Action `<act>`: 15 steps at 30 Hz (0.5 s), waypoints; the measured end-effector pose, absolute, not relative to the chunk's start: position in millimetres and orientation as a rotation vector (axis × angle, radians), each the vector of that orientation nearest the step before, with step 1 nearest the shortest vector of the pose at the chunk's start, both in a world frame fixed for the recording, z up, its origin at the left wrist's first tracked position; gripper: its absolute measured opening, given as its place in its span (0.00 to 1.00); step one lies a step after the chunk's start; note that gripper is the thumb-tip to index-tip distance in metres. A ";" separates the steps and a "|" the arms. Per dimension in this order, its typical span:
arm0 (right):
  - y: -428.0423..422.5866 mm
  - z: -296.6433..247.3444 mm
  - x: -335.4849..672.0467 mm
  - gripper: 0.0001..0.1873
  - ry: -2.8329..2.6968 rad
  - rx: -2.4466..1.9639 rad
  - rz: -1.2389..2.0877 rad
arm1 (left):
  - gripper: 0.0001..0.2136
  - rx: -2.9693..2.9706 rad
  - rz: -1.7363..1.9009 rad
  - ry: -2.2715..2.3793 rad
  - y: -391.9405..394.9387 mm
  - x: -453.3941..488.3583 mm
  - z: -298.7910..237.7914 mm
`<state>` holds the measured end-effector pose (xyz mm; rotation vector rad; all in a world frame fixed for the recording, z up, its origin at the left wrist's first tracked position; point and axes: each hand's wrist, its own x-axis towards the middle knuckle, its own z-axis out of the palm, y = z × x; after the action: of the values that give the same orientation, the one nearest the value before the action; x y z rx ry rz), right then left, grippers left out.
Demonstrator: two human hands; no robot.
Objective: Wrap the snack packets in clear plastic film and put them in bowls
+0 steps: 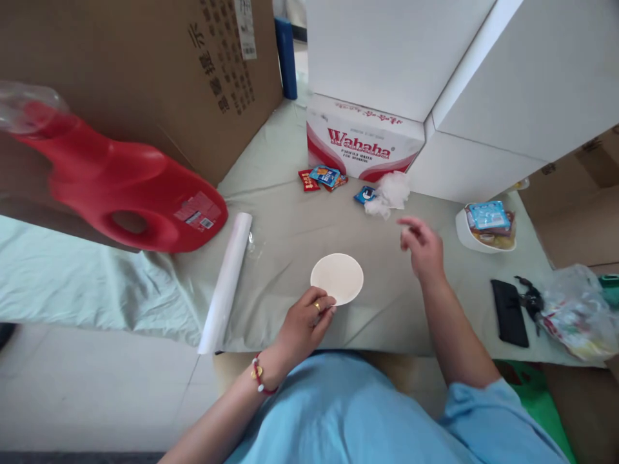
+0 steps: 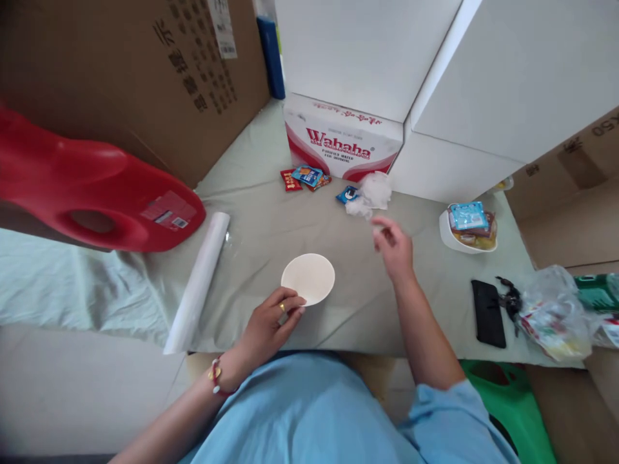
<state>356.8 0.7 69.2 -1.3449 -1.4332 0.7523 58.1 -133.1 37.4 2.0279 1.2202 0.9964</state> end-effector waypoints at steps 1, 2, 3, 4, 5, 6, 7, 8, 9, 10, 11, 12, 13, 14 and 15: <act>-29.4 70.7 355.3 0.17 -1.641 -1.234 0.777 | 0.06 2.005 0.987 1.227 -132.5 56.8 38.4; -56.9 72.0 352.5 0.21 -1.865 -1.127 0.850 | 0.06 1.993 0.971 1.218 -131.3 57.0 40.0; -80.4 72.4 348.7 0.27 -2.027 -1.047 0.864 | 0.06 1.990 0.951 1.190 -129.8 59.0 42.0; -99.3 71.6 344.1 0.29 -2.144 -1.028 0.846 | 0.07 1.997 0.928 1.141 -128.1 62.8 44.4; -113.3 69.6 339.7 0.28 -2.214 -1.035 0.803 | 0.07 2.012 0.904 1.078 -126.4 68.0 46.9; -123.0 66.8 336.6 0.24 -2.248 -1.064 0.751 | 0.07 2.033 0.884 1.014 -124.8 73.9 49.3; -129.3 64.1 336.1 0.20 -2.257 -1.110 0.707 | 0.08 2.062 0.877 0.962 -123.5 79.6 51.5; -133.4 62.2 339.1 0.17 -2.244 -1.158 0.670 | 0.10 2.101 0.886 0.931 -122.4 84.1 53.1; -136.4 62.0 346.3 0.16 -2.214 -1.214 0.637 | 0.12 2.147 0.912 0.931 -121.3 86.1 54.2; -139.3 63.9 357.7 0.15 -2.169 -1.286 0.593 | 0.15 2.196 0.952 0.973 -120.2 84.9 54.6; -142.5 68.0 373.2 0.14 -2.104 -1.379 0.521 | 0.18 2.242 0.998 1.055 -118.8 79.7 54.4; -145.7 74.0 392.1 0.12 -2.009 -1.499 0.409 | 0.20 2.277 1.045 1.171 -117.2 70.6 53.9; -148.4 81.2 413.9 0.11 -1.883 -1.632 0.262 | 0.21 2.294 1.085 1.319 -115.4 57.9 53.2; -149.7 89.0 437.6 0.10 -1.745 -1.778 0.117 | 0.20 2.279 1.121 1.495 -113.7 42.5 52.8; -148.7 96.5 462.7 0.11 -1.592 -1.936 -0.051 | 0.20 2.235 1.159 1.676 -112.4 25.4 53.0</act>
<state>462.7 -148.7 96.5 -1.9365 -1.5925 -0.0511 25.4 -112.4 53.0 2.2355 1.6756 1.1585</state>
